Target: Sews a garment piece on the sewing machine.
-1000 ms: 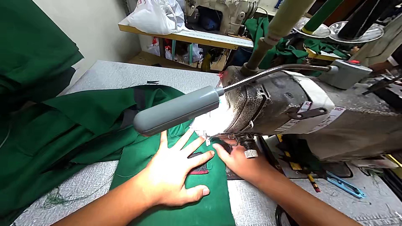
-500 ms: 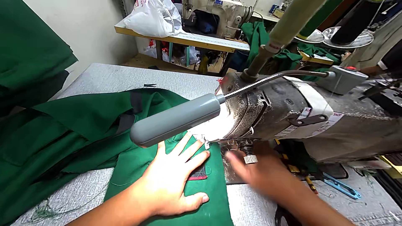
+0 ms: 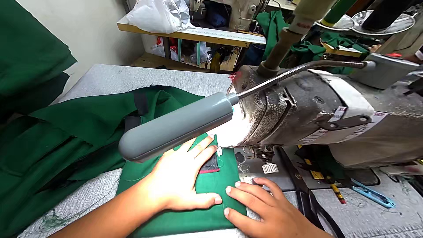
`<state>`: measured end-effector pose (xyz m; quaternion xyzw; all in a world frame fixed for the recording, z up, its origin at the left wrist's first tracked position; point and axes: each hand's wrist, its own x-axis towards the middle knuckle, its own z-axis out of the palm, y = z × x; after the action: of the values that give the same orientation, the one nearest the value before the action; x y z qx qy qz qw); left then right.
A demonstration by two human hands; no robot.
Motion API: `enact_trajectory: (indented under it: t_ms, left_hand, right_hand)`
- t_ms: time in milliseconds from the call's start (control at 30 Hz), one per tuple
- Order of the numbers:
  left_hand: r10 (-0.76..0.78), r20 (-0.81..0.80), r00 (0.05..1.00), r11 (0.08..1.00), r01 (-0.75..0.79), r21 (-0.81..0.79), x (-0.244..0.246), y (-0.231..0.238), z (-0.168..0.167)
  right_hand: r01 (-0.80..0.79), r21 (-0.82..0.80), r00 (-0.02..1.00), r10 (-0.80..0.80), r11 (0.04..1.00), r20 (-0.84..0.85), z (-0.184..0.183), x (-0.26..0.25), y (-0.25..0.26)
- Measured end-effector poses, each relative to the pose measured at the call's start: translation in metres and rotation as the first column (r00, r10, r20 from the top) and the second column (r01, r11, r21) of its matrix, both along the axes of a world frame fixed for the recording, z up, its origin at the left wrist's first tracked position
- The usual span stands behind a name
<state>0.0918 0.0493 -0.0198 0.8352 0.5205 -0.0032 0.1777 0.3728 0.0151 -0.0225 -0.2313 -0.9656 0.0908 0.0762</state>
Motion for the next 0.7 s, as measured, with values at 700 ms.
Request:
enact_trajectory:
  t_ms: [700]
  left_hand:
    - [-0.086,0.068,0.994,0.992,0.079,0.101,-0.007,0.025,-0.003]
  right_hand:
    - [0.096,0.12,0.995,-0.095,0.988,-0.015,-0.002,-0.009,0.018]
